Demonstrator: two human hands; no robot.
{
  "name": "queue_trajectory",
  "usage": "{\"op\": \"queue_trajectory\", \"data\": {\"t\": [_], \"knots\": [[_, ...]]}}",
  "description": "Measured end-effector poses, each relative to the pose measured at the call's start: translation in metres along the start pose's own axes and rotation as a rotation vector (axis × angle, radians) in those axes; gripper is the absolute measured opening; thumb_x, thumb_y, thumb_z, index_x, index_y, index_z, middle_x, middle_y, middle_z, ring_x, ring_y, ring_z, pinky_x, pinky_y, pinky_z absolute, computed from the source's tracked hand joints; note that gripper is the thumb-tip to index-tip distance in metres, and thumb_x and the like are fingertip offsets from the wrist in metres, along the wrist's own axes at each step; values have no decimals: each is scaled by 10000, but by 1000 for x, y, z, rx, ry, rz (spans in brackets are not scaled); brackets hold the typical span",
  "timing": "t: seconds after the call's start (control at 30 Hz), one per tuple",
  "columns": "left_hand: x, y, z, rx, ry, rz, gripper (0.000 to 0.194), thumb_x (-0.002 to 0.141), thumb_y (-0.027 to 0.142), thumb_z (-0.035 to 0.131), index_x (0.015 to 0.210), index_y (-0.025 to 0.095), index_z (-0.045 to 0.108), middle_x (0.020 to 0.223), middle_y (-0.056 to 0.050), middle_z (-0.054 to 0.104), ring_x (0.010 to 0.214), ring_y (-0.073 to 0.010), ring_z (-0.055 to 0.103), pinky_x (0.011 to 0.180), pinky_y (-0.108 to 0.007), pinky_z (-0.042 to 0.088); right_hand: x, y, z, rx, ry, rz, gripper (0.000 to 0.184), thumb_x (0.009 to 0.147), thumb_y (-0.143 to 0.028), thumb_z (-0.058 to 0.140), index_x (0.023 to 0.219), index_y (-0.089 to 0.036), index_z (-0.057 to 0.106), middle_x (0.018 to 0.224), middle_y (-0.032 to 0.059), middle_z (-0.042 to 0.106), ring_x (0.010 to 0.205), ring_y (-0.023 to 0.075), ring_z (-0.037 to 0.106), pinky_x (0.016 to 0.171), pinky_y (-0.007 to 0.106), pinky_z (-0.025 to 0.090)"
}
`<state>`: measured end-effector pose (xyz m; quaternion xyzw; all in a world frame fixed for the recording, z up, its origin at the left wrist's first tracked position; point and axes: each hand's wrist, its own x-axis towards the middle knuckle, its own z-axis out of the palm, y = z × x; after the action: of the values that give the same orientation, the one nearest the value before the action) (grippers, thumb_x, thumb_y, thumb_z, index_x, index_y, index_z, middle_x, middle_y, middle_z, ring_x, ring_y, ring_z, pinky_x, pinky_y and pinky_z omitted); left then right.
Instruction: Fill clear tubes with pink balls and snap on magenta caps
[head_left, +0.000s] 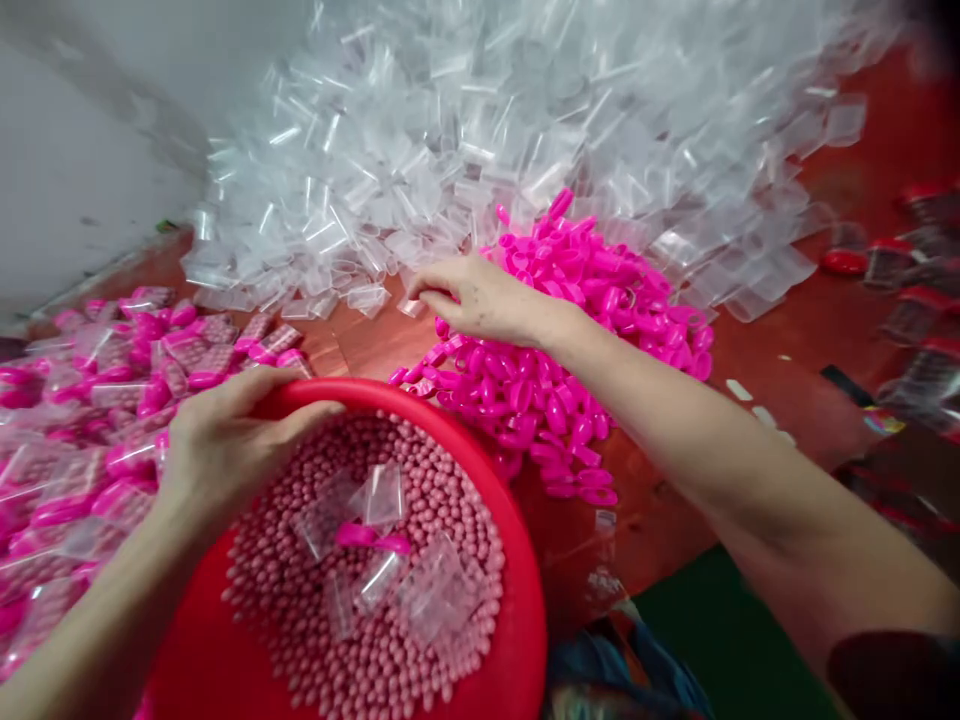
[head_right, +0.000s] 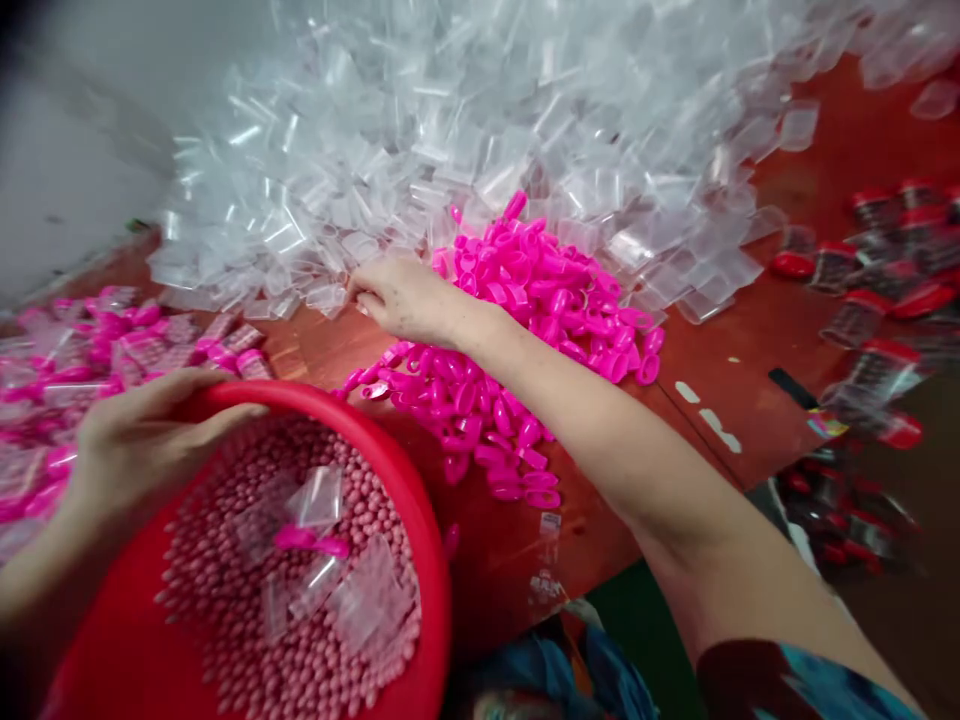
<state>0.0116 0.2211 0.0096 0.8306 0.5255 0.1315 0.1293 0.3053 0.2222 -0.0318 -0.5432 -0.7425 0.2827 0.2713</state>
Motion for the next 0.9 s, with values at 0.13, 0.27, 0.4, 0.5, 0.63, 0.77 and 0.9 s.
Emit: {"op": "queue_trajectory", "data": {"t": [0.13, 0.27, 0.4, 0.5, 0.63, 0.77, 0.9], "knots": [[-24, -1, -10, -107, 47, -84, 244, 715, 392, 799, 886, 225, 750, 705, 31, 699, 615, -147, 599, 592, -251, 472, 11, -3, 6, 11, -51, -23, 360, 967, -82, 426, 1150, -164, 725, 1146, 60, 739, 1118, 205, 642, 994, 338, 447], [-46, -6, -18, -57, 171, -180, 270, 664, 376, 831, 893, 246, 770, 753, 21, 735, 664, -171, 631, 651, -286, 510, 24, -9, 34, -36, -171, -62, 338, 935, -57, 478, 1117, -175, 738, 1101, 86, 751, 1040, 234, 674, 930, 365, 481], [-67, -13, -30, 8, 287, -277, 286, 639, 379, 854, 888, 258, 782, 743, 20, 732, 667, -193, 639, 652, -313, 545, 24, -24, 77, -185, -294, -149, 294, 937, -121, 538, 1160, -162, 724, 1197, 143, 714, 1075, 289, 666, 941, 429, 485], [-76, -12, -38, 37, 308, -309, 312, 643, 374, 859, 921, 255, 782, 779, 19, 741, 687, -190, 647, 679, -315, 564, 21, -38, 107, -252, -277, -181, 337, 962, -198, 547, 1269, -136, 673, 1305, 175, 656, 1214, 327, 594, 1037, 477, 438], [-72, -2, -39, 11, 261, -265, 287, 655, 385, 846, 878, 225, 765, 759, 22, 737, 673, -168, 640, 662, -285, 543, 20, -47, 125, -331, -259, -200, 321, 984, -170, 477, 1188, -92, 711, 1286, 211, 651, 1228, 348, 566, 1006, 475, 444], [-54, 7, -29, -44, 169, -141, 327, 688, 452, 840, 883, 202, 765, 771, 9, 746, 673, -162, 641, 661, -279, 515, 8, -40, 113, -493, -258, -214, 312, 979, -141, 465, 1102, -119, 752, 1166, 197, 706, 1133, 344, 616, 1024, 517, 418], [-27, 13, -13, -132, -31, -90, 390, 725, 533, 819, 905, 189, 780, 819, -26, 761, 711, -182, 665, 682, -286, 502, -24, -28, 87, -634, -202, -158, 304, 986, -160, 470, 1068, -148, 762, 1055, 171, 728, 1060, 346, 643, 1082, 587, 372]]}}
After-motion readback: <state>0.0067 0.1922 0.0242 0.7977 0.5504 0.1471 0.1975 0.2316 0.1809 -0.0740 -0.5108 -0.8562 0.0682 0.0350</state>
